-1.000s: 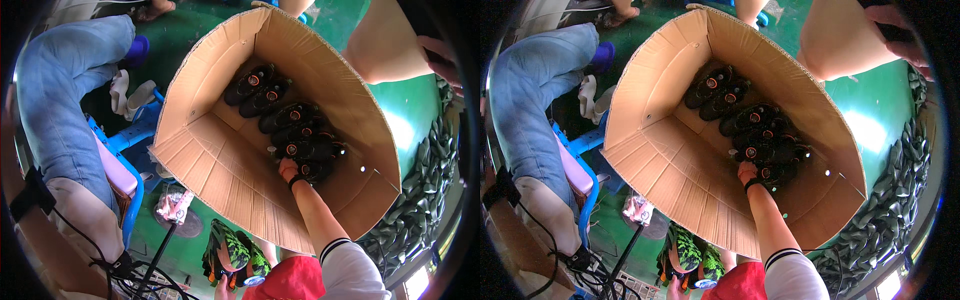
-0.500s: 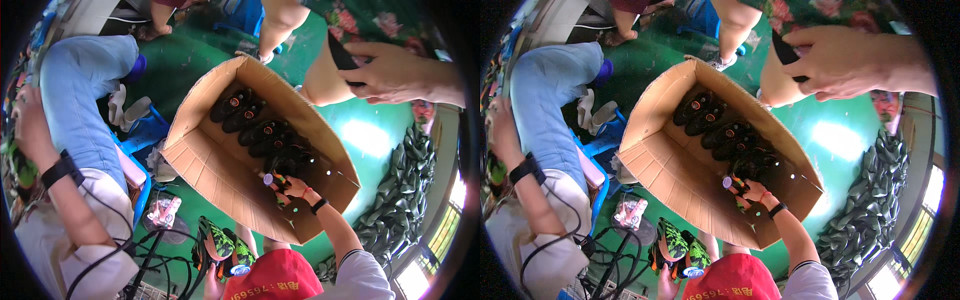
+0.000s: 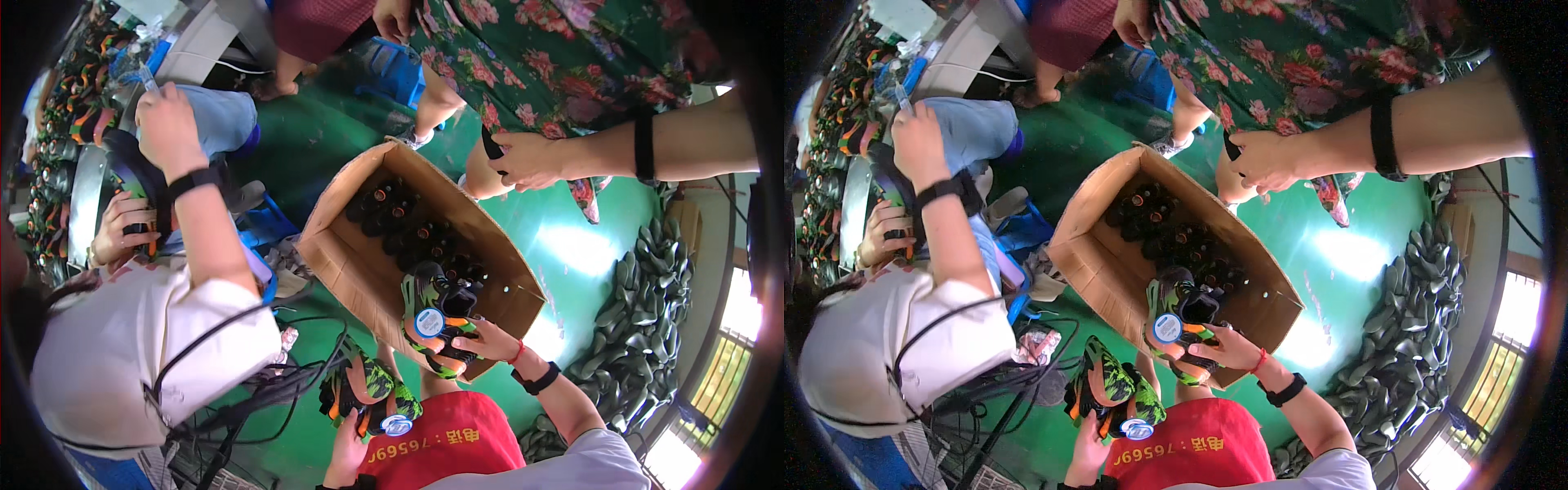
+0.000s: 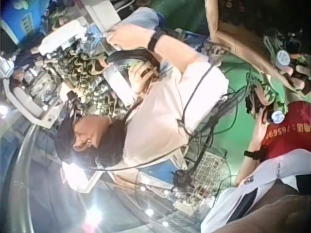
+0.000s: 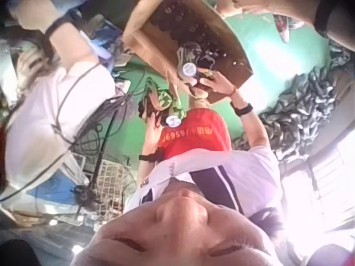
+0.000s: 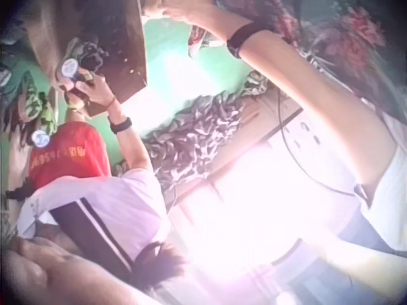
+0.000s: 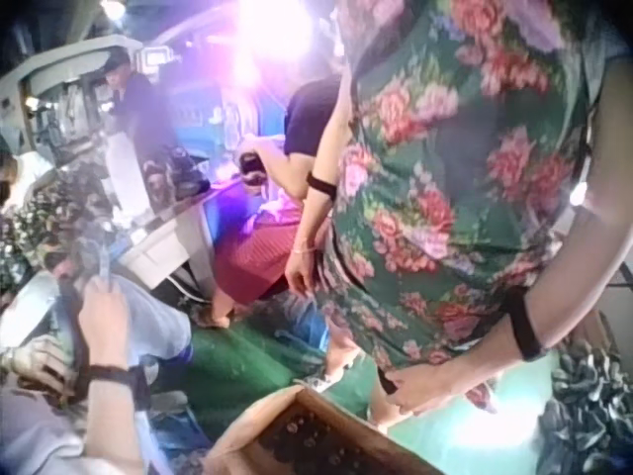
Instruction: Packing finished shoes from a box into a workstation for inspection or further processing.
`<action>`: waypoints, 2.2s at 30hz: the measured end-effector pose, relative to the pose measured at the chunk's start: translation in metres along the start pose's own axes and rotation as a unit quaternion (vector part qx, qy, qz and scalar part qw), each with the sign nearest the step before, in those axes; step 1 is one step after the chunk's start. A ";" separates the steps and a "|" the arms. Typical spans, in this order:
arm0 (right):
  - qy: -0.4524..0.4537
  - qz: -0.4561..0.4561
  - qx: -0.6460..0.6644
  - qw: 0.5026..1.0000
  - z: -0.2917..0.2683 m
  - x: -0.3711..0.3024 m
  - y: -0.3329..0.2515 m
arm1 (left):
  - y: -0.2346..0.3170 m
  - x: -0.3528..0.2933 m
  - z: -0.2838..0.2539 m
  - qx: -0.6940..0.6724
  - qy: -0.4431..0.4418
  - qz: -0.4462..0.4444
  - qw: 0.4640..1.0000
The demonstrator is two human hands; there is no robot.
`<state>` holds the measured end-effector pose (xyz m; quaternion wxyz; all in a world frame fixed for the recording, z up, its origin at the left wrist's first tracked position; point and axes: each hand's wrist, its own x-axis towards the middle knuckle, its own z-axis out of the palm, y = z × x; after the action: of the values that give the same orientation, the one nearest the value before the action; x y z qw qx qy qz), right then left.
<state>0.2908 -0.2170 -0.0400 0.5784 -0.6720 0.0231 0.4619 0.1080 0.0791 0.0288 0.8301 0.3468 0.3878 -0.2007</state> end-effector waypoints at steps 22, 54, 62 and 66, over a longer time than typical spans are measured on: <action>0.001 0.034 -0.001 0.999 0.044 -0.107 -0.066 | 0.021 -0.012 0.027 -0.112 0.128 -0.107 0.980; -0.175 -0.245 -0.518 0.801 0.118 -0.134 -0.147 | 0.051 0.013 0.080 -0.086 0.020 -0.029 0.996; -0.141 -0.231 -0.481 0.834 0.130 -0.130 -0.137 | 0.047 0.013 0.072 -0.085 -0.006 -0.019 0.996; -0.179 -0.316 -0.420 0.832 0.132 -0.122 -0.103 | 0.047 0.014 0.069 -0.081 -0.015 0.005 0.997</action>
<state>0.2009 -0.1393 0.1295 0.3490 -0.7266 -0.4902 0.3317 0.1800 0.0602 0.0692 0.8623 0.2775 0.3881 -0.1697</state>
